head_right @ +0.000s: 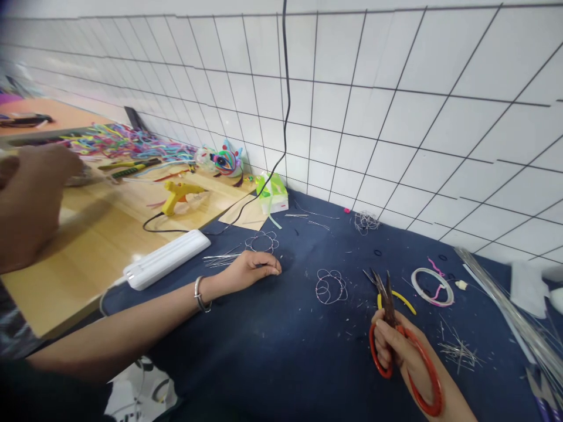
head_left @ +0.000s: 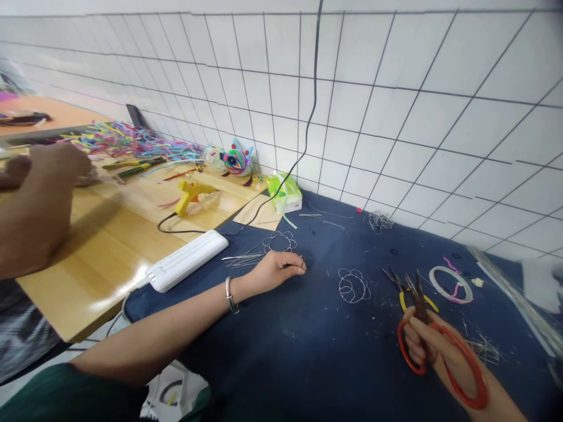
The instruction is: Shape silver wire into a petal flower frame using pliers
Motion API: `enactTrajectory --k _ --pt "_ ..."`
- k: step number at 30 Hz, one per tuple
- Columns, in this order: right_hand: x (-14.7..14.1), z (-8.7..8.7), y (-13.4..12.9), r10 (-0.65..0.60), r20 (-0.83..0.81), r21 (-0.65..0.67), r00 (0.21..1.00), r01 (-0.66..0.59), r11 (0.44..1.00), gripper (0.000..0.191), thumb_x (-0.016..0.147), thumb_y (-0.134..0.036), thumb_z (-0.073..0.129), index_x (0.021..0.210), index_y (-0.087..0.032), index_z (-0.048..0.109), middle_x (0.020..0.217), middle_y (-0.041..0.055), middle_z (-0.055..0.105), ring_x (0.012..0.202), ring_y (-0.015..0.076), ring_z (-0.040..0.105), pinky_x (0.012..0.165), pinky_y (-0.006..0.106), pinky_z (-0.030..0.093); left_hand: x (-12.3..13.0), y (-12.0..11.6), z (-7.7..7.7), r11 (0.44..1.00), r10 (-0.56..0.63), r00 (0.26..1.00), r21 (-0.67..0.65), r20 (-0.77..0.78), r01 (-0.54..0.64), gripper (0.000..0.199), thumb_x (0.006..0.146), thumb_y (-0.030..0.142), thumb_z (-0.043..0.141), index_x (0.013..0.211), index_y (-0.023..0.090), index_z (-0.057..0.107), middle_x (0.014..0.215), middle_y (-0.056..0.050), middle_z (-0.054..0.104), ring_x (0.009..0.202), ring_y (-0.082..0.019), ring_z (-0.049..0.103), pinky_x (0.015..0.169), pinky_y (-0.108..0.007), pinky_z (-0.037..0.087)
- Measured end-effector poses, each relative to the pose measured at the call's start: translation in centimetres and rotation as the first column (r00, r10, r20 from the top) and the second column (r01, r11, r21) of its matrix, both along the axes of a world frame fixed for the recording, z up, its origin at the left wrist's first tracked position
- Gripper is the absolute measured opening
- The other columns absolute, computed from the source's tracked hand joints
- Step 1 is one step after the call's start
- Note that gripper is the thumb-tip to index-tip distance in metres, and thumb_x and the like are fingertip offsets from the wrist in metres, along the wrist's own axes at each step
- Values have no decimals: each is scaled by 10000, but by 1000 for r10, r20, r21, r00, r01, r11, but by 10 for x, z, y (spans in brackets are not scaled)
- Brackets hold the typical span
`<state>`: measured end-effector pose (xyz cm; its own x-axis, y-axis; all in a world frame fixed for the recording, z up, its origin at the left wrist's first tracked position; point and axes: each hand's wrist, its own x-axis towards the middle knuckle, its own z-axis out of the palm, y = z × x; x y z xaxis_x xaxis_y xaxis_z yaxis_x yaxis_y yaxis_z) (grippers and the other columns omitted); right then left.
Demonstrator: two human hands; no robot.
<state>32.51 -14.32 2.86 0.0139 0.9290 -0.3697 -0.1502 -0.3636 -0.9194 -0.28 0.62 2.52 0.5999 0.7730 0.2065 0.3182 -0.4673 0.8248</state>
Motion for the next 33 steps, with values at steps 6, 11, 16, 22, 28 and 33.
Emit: enactTrajectory --k 6,11,16,22,28,33 --pt "-2 4 -1 -8 11 -9 1000 8 1000 251 782 -417 555 919 -217 489 584 -44 382 479 88 370 431 231 323 -3 -1 -2 999 18 1000 -26 18 -18 166 812 282 520 825 172 643 828 -25 648 784 -142 589 727 -240 438" --pt "-1 3 0 14 41 4 999 -14 1000 254 792 -434 533 921 -221 485 574 -45 383 471 92 365 430 237 326 -3 -1 -10 995 -27 998 -98 49 31 164 811 281 522 778 155 622 825 -34 648 781 -139 592 726 -247 440" --pt "-6 10 -1 78 127 27 989 -82 996 286 792 -456 522 922 -204 483 555 -37 417 456 98 381 424 242 327 -4 -1 -13 985 -22 986 -167 168 50 151 818 254 521 741 136 575 833 -51 643 792 -145 593 730 -275 437" --pt "-11 20 -2 187 292 11 938 -199 980 319 774 -495 523 863 -190 500 523 -32 438 448 107 406 445 255 354 -11 10 -8 940 197 851 -340 487 -23 113 818 233 539 770 133 515 780 -42 635 720 -126 594 684 -265 440" --pt "-23 19 -6 163 531 2 831 -194 981 285 756 -484 539 845 -214 538 534 -45 398 439 81 346 434 224 307 -6 10 -5 820 301 791 -568 533 71 143 783 261 586 797 141 511 782 -36 635 690 -124 607 643 -253 455" --pt "-41 21 -1 127 681 104 721 -267 958 242 760 -457 542 811 -220 541 659 -13 494 574 114 433 543 235 351 17 -13 8 781 71 895 -582 441 225 149 764 263 606 785 124 557 709 -45 642 624 -120 597 593 -240 437"
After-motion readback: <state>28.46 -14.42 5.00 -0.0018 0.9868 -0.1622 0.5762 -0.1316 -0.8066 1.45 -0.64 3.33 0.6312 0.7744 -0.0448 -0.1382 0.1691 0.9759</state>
